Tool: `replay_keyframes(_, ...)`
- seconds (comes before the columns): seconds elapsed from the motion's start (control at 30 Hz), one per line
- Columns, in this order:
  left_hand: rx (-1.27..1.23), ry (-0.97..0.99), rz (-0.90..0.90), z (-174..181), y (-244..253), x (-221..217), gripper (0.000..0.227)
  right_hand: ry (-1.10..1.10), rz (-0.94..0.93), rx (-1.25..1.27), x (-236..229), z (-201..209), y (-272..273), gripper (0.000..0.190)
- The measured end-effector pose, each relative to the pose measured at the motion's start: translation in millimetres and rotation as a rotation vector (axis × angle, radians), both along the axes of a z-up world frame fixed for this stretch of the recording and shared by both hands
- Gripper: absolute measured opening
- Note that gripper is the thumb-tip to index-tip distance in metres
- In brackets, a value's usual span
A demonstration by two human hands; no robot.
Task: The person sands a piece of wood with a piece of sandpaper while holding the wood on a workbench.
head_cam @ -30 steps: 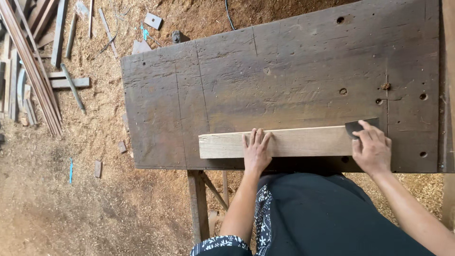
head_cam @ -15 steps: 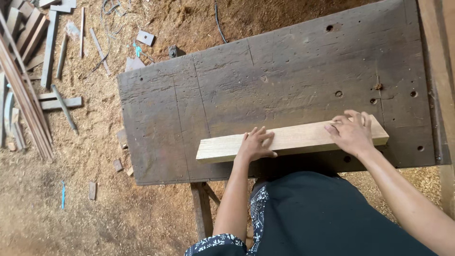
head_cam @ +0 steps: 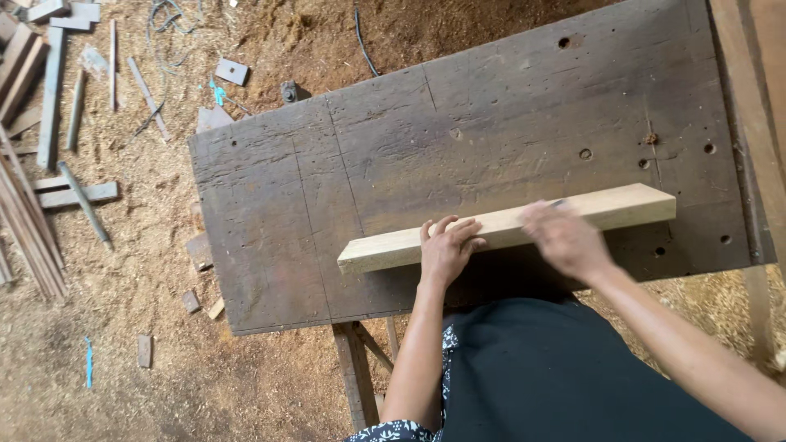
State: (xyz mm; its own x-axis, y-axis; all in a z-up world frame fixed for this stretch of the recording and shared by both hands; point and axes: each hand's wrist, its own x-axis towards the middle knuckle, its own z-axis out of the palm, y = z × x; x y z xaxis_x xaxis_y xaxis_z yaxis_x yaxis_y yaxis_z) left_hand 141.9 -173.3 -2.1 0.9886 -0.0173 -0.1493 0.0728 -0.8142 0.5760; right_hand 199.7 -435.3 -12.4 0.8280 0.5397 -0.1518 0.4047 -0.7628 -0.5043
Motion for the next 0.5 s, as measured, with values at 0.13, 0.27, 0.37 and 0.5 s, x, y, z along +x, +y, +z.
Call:
replay_keyframes(0.13, 0.046, -0.066, -0.006, 3.0, -3.6, -6.6, 0.036, -0.133, -0.269, -0.138, 14.7, -2.0, -62.3, 0.053)
replay_keyframes(0.27, 0.1, -0.147, 0.057, 2.6, -13.2, -13.5, 0.033, -0.417, -0.271, 0.097, -11.9, -9.7, 1.9, 0.041)
replay_keyframes(0.37, 0.195, -0.271, 0.118, -1.8, -18.4, -12.2, 0.029, -0.457, -0.187, 0.1, -23.5, -5.6, 17.0, 0.042)
replay_keyframes(0.5, 0.118, -0.142, 0.095, -0.2, -12.2, -5.9, 0.032, -0.132, -0.42, -0.057, 17.6, -23.3, -48.3, 0.038)
